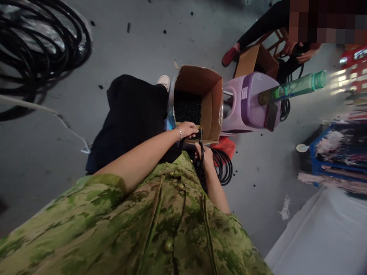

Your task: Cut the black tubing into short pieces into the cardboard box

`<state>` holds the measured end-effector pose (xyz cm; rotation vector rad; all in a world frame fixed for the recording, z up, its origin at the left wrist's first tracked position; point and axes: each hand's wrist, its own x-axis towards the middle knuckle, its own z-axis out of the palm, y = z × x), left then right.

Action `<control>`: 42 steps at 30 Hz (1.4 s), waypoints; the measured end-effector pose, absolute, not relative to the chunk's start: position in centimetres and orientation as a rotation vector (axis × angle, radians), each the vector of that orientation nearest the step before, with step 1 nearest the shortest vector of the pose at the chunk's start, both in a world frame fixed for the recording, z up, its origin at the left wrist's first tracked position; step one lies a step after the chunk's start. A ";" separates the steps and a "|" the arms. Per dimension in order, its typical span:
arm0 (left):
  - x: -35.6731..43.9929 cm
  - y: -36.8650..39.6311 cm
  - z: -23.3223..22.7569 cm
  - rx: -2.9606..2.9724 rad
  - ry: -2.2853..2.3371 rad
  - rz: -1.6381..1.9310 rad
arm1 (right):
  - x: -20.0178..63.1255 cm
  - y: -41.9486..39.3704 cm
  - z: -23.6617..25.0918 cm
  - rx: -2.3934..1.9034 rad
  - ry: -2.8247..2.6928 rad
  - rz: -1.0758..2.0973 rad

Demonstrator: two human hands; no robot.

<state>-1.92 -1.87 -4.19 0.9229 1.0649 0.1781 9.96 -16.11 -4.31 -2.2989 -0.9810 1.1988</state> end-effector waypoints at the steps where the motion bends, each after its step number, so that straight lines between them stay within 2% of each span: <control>1: -1.9 -1.9 -4.1 0.928 1.048 0.174 | 10.1 -15.9 -4.2 -2.270 -0.952 1.234; 9: -1.9 -1.8 -4.8 0.942 0.992 0.117 | 10.2 -14.9 -4.0 -2.180 -0.863 1.293; 30: -1.8 -1.8 -4.6 0.988 1.118 0.113 | 8.2 -16.8 -6.4 -2.423 -1.050 0.890; 42: -1.7 -2.1 -4.2 1.044 1.029 0.133 | 10.5 -15.0 -4.9 -2.223 -0.883 1.226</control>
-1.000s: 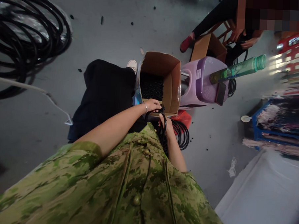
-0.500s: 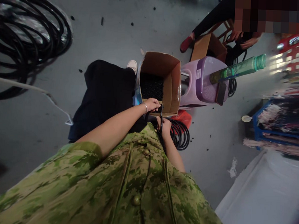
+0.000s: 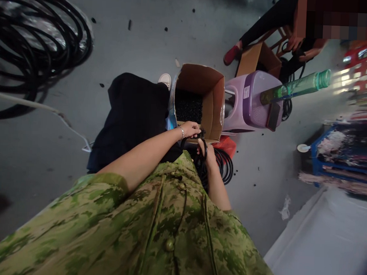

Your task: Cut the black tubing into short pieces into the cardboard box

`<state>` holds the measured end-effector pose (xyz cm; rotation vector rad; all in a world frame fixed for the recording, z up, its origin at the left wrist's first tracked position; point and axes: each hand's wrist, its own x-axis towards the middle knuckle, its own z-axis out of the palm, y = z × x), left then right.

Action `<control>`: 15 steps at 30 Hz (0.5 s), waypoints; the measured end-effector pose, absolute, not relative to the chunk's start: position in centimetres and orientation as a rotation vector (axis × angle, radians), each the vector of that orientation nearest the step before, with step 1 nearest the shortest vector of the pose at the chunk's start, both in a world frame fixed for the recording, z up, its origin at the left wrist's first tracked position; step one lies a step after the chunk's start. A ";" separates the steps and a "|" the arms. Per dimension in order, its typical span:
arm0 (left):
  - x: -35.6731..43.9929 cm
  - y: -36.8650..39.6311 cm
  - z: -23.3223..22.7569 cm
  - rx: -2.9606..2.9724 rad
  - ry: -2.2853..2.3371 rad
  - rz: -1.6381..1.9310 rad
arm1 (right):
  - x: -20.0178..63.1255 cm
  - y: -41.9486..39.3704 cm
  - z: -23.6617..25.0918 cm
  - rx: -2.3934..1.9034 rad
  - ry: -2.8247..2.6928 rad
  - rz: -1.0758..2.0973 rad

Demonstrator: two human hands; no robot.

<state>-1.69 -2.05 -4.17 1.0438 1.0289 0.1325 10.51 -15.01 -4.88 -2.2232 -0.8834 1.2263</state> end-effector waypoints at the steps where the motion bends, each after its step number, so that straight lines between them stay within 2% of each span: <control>1: -1.7 -2.0 -4.2 1.042 1.043 0.137 | 10.6 -14.8 -4.9 -2.242 -0.897 1.220; 10: -1.7 -1.7 -4.6 0.885 1.097 0.152 | 9.8 -14.9 -5.2 -2.389 -0.992 1.014; 15: -1.9 -1.6 -3.9 0.790 1.119 0.188 | 9.2 -15.0 -5.6 -2.377 -0.938 1.033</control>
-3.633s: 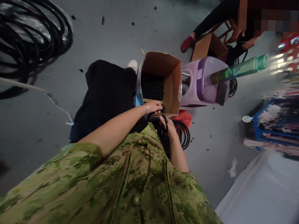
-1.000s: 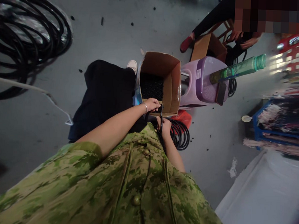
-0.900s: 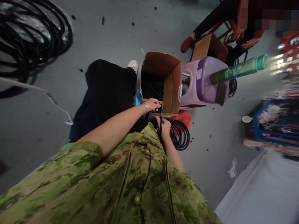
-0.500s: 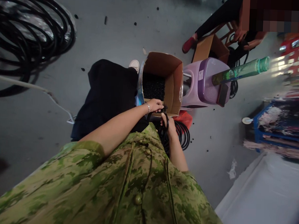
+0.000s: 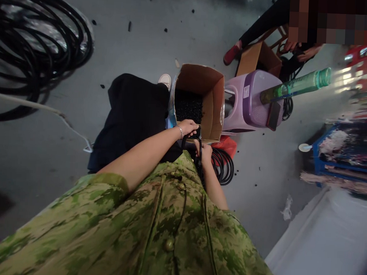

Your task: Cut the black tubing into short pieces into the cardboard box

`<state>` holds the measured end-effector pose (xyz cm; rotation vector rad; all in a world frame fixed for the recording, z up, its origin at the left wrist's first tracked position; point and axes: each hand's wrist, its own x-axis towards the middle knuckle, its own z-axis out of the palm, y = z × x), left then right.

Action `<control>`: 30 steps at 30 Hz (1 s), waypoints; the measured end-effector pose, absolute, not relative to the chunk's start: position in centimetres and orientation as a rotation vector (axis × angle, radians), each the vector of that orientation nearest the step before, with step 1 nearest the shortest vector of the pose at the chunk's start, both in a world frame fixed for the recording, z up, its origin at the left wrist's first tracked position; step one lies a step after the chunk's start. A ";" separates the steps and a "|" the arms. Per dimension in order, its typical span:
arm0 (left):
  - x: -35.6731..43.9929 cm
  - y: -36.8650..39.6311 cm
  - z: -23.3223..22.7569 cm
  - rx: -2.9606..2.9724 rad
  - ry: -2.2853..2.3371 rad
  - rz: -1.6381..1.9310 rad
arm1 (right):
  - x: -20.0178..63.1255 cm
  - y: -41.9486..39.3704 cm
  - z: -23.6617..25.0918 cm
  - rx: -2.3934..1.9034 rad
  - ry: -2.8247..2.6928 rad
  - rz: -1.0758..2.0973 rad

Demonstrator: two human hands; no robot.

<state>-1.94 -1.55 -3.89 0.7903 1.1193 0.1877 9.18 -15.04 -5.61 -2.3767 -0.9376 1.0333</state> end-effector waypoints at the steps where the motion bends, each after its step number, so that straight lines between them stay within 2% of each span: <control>1: -2.0 -1.5 -3.8 0.785 1.132 0.200 | 9.1 -15.1 -5.8 -2.367 -0.904 1.063; 8: -2.0 -1.4 -3.2 0.791 1.127 0.207 | 8.9 -14.8 -5.7 -2.113 -0.641 1.203; 19: -1.9 -0.9 -3.0 0.626 1.098 0.449 | 8.4 -10.9 -4.9 -1.961 -0.614 1.149; 30: -1.8 -1.9 -3.2 0.684 0.832 0.265 | 10.5 -10.0 -3.0 -1.819 -0.701 1.015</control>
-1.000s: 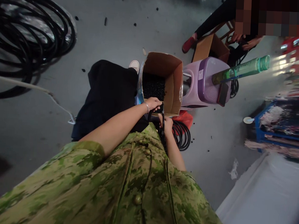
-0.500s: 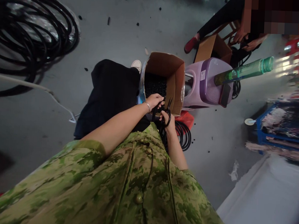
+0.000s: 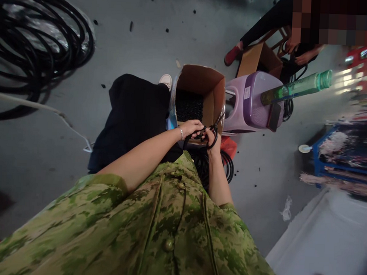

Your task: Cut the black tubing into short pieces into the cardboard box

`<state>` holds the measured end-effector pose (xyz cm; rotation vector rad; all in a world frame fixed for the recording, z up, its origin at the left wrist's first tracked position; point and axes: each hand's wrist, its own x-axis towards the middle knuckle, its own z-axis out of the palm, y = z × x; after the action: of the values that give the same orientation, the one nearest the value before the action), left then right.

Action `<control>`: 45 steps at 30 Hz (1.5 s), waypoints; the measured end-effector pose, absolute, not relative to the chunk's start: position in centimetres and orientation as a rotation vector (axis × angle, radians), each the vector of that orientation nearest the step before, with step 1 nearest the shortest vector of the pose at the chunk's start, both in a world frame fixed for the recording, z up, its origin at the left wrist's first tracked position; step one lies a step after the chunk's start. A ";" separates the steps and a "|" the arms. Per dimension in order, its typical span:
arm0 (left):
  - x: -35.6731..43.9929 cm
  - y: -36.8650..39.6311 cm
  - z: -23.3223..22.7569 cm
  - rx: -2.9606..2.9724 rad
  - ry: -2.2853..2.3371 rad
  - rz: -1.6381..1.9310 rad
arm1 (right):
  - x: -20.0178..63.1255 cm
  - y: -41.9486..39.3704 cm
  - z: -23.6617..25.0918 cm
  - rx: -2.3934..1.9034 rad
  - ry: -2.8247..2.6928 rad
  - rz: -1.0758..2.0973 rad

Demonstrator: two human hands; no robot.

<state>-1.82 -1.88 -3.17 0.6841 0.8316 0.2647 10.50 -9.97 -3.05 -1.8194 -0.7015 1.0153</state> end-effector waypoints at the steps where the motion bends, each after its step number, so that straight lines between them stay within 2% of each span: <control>1: -1.7 -2.0 -3.3 0.725 0.817 0.247 | 10.7 -10.0 -2.9 -1.822 -0.697 1.012; 12: -1.6 -2.5 -3.4 0.821 0.552 0.039 | 10.5 -10.6 -3.7 -1.800 -0.471 1.103; 22: -1.7 -2.4 -3.5 0.701 0.714 0.183 | 11.0 -9.2 -3.3 -1.829 -0.416 0.826; 27: -1.8 -2.2 -3.1 0.744 0.802 0.315 | 10.8 -8.6 -3.5 -1.831 -0.411 0.831; 34: -1.9 -0.8 -3.1 0.574 1.122 0.579 | 10.4 -11.8 -2.9 -1.939 -0.722 0.926; 45: -1.8 -1.4 -2.9 0.669 0.924 0.509 | 10.2 -17.7 -3.1 -2.049 -1.089 1.102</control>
<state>-1.81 -1.41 -2.88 0.6687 0.9245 0.5087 10.16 -17.68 -3.14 -2.0487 -1.0886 1.1024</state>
